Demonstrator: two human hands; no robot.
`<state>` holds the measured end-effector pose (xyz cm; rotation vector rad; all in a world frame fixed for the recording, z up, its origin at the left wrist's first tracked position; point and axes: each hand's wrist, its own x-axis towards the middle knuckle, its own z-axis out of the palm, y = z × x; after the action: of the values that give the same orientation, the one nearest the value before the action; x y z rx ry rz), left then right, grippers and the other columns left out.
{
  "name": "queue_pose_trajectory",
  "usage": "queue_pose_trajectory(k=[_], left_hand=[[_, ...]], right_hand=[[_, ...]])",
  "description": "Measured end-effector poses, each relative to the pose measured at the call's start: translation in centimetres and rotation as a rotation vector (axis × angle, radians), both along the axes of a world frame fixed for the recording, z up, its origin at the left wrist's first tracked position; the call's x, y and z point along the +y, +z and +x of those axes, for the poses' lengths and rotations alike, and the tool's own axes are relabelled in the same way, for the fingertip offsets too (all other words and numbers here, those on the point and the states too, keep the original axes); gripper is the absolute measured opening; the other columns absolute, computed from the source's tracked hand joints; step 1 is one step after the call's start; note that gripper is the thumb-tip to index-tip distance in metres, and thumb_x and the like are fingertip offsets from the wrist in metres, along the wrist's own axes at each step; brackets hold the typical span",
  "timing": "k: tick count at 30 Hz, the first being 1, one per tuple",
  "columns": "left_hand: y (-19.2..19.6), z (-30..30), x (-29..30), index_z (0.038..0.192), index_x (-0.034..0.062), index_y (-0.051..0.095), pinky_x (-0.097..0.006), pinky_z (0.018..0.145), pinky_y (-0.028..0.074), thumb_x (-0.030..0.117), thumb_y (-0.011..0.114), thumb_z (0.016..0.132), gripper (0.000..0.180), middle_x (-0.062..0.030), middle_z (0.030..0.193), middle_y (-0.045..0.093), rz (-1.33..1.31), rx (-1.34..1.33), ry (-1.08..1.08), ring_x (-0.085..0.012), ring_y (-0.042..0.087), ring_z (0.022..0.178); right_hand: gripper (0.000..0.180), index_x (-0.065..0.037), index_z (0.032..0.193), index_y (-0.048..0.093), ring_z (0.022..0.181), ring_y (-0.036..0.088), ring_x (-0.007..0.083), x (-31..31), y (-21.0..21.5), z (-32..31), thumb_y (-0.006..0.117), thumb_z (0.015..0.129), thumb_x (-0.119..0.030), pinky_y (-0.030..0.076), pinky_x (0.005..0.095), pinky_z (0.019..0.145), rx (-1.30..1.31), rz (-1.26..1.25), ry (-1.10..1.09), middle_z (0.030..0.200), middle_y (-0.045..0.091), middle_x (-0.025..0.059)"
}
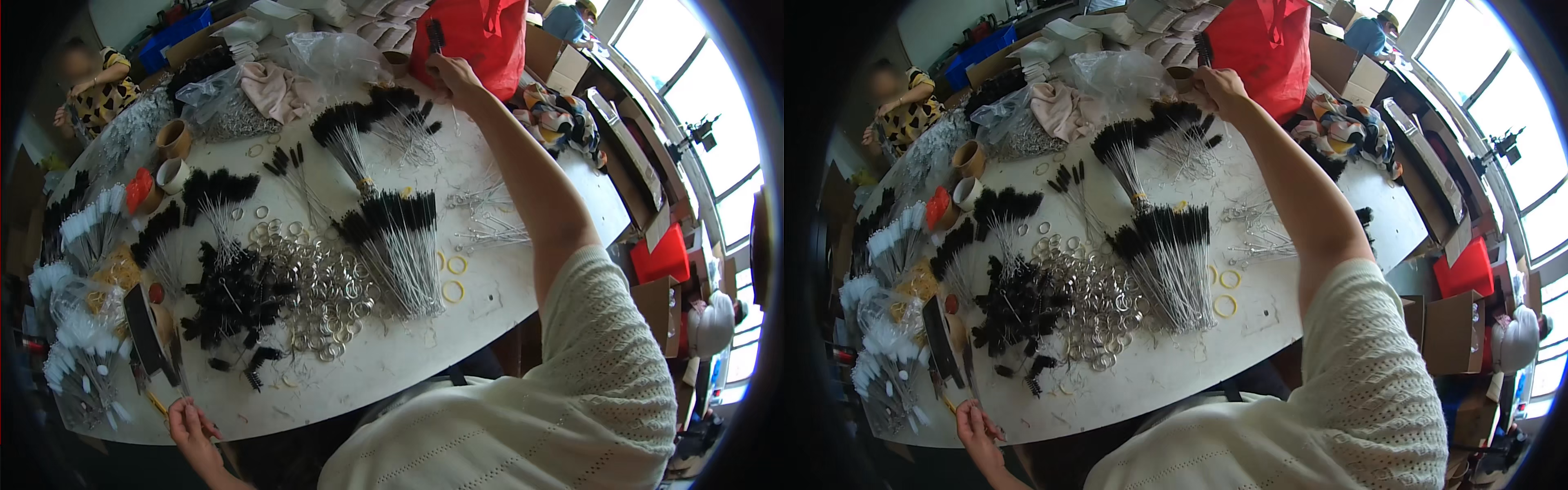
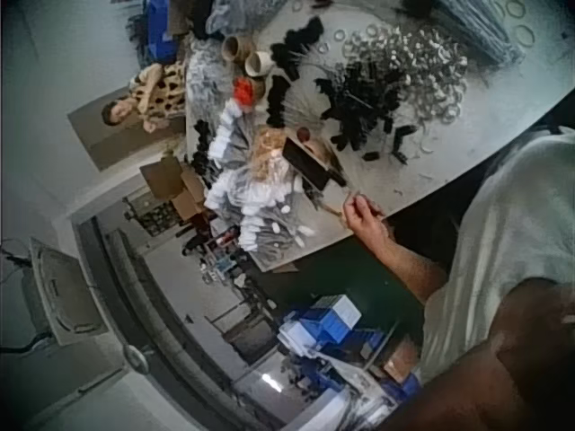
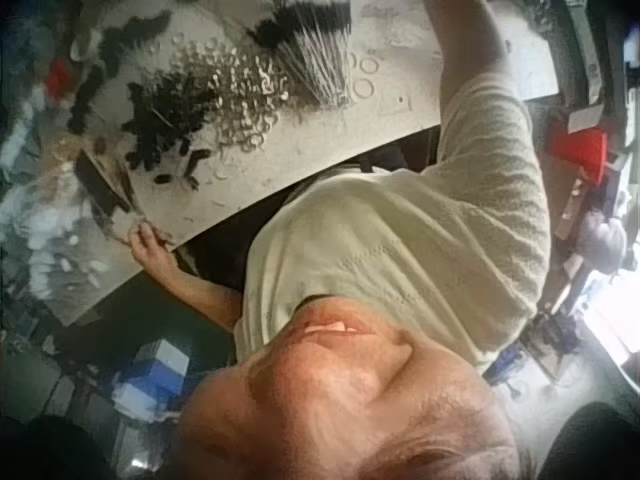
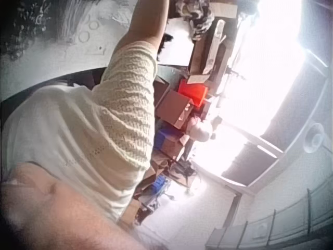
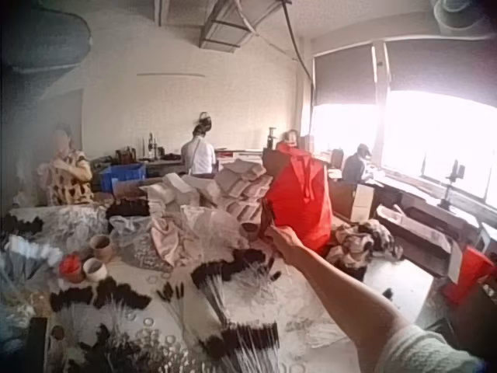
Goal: The person carries bundles of wire brushes to a workstation and sits down. The person then threads the wire brushes onto metal rings by hand and places the assembled brush sets into a box.
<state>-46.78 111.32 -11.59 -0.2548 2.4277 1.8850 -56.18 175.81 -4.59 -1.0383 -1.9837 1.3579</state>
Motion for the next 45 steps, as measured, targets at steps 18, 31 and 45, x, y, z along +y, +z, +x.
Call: queue_pose_trajectory(k=[18,31,45], left_hand=[[11.1,-7.2,26.7,0.088,0.0022,0.065,-0.017,0.039,0.033,0.020,0.055,0.092,0.021,0.0041,0.065,0.050,0.377,0.119,-0.789,-0.0033,0.040,0.043],[16.1,-7.2,25.7,0.087,0.0013,0.065,-0.017,0.037,0.031,0.020,0.055,0.092,0.022,0.0019,0.064,0.051,0.341,0.273,-0.768,-0.0020,0.040,0.044],[16.9,-6.2,28.9,0.096,0.0017,0.062,-0.020,0.039,0.044,0.019,0.055,0.092,0.019,-0.0018,0.066,0.058,0.220,0.300,-0.923,-0.0048,0.051,0.047]], right_hand=[[0.032,-0.011,0.072,0.072,0.066,0.065,0.0226,-14.2,-10.3,11.0,0.075,0.060,-0.040,0.052,0.0350,0.065,-0.360,0.425,0.639,0.067,0.066,0.0087],[0.033,-0.006,0.080,0.071,0.076,0.066,0.0269,-14.5,-7.9,9.5,0.070,0.061,-0.033,0.053,0.0363,0.070,-0.574,0.351,0.651,0.075,0.067,0.0149],[0.019,-0.009,0.095,0.050,0.084,0.054,0.0115,-19.2,0.5,14.4,0.041,0.099,-0.025,0.051,0.0354,0.080,0.542,-0.708,0.779,0.094,0.053,0.0034]])
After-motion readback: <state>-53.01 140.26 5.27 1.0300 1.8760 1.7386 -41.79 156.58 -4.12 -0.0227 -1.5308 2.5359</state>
